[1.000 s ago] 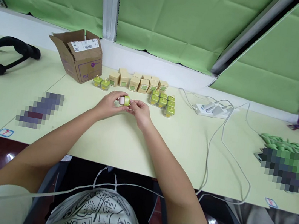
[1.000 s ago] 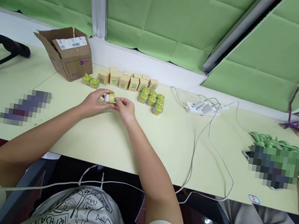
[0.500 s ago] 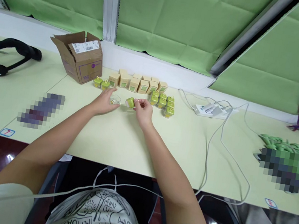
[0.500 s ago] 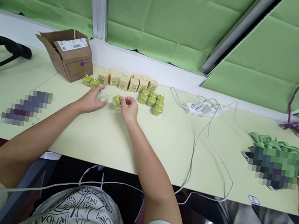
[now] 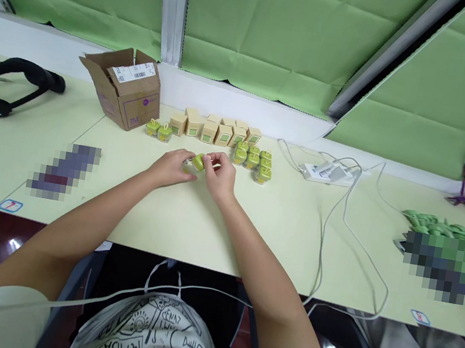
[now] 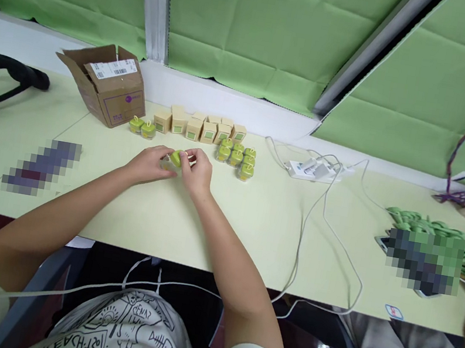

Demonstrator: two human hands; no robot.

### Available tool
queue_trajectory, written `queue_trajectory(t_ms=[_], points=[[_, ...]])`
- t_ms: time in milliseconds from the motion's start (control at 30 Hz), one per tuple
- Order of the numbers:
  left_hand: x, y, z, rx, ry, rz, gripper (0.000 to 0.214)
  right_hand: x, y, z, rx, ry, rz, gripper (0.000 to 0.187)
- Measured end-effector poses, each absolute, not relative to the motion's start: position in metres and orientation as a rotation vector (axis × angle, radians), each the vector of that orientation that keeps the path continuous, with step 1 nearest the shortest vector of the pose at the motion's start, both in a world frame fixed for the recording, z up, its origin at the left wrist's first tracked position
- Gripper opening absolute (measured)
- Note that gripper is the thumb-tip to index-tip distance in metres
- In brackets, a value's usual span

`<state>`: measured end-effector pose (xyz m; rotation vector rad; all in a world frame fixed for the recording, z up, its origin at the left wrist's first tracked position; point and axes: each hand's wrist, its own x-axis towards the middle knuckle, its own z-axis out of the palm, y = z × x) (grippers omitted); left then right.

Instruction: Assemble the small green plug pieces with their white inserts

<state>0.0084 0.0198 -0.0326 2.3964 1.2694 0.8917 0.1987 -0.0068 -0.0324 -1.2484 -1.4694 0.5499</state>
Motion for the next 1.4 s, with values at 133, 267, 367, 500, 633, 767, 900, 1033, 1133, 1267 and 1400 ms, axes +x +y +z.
queue_trajectory(t_ms=[133,267,367,500,633,767,900,1033,1133,1267,1400], points=[[0.009,0.019,-0.034,2.422,1.22,0.904,0.046,0.197,-0.008,-0.033,-1.227,-1.481,0.54,0.029],[0.011,0.017,-0.035,2.435,1.152,0.956,0.044,0.196,-0.007,-0.036,-1.233,-1.517,0.531,0.024],[0.013,0.016,-0.036,2.435,1.136,0.949,0.044,0.196,-0.008,-0.037,-1.241,-1.536,0.525,0.024],[0.014,0.015,-0.036,2.416,1.119,0.95,0.044,0.196,-0.009,-0.036,-1.256,-1.524,0.526,0.026],[0.014,0.016,-0.037,2.421,1.099,0.962,0.045,0.196,-0.009,-0.035,-1.277,-1.533,0.526,0.029],[0.014,0.015,-0.036,2.422,1.102,0.943,0.047,0.196,-0.01,-0.034,-1.266,-1.514,0.49,0.03],[0.015,0.012,-0.033,2.413,1.12,0.903,0.047,0.197,-0.01,-0.033,-1.268,-1.511,0.456,0.032],[0.017,0.009,-0.03,2.375,1.132,0.942,0.043,0.196,-0.008,-0.037,-1.262,-1.531,0.462,0.033],[0.018,0.008,-0.03,2.366,1.152,0.955,0.041,0.194,-0.008,-0.039,-1.277,-1.562,0.481,0.032],[0.017,0.009,-0.034,2.375,1.164,0.968,0.055,0.195,-0.008,-0.038,-1.289,-1.606,0.519,0.029],[0.016,0.012,-0.039,2.439,1.071,0.961,0.049,0.199,-0.005,-0.039,-1.257,-1.649,0.58,0.028]])
